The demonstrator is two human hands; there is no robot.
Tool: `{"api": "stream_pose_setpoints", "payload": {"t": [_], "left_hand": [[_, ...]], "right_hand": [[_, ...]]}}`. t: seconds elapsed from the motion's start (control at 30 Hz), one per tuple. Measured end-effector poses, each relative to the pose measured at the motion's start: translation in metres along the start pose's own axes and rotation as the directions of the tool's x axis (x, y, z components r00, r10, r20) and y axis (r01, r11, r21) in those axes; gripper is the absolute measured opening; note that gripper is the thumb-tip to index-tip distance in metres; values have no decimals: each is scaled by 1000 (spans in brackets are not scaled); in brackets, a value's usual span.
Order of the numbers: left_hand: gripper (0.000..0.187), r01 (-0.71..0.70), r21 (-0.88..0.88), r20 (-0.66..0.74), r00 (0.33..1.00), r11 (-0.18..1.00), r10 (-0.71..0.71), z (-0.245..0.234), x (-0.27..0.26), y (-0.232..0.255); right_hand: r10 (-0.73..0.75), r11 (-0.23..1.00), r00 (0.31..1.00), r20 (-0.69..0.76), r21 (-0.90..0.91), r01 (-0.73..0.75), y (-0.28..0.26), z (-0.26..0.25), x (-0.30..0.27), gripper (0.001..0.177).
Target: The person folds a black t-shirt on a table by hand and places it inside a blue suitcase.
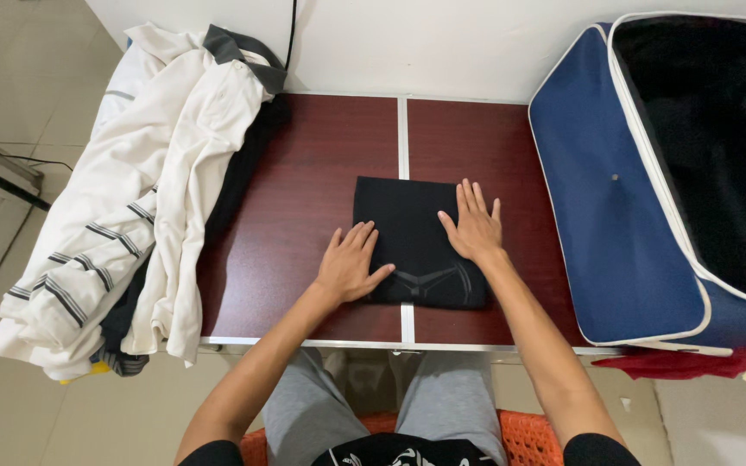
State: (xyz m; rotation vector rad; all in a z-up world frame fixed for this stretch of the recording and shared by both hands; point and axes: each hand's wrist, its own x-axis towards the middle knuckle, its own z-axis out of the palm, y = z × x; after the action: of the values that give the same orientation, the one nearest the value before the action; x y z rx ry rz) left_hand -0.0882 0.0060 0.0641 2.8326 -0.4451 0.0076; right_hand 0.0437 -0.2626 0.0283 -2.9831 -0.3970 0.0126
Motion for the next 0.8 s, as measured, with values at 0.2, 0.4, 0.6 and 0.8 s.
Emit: {"api": "stream_pose_setpoints", "payload": {"t": [0.2, 0.4, 0.6, 0.8], "left_hand": [[75, -16, -60, -275, 961, 998, -1, 19, 75, -28], [86, 90, 8, -237, 968, 996, -86, 60, 115, -49], [86, 120, -40, -219, 968, 992, -126, 58, 109, -49], [87, 126, -60, -197, 971, 990, -136, 53, 106, -47]], "right_hand": [[-74, 997, 991, -113, 4, 75, -14, 4, 11, 74], [-283, 937, 946, -159, 162, 308, -63, 15, 27, 69], [-239, 947, 966, -101, 196, 255, -67, 16, 26, 72], [-86, 996, 996, -7, 35, 86, -30, 4, 16, 80]]}}
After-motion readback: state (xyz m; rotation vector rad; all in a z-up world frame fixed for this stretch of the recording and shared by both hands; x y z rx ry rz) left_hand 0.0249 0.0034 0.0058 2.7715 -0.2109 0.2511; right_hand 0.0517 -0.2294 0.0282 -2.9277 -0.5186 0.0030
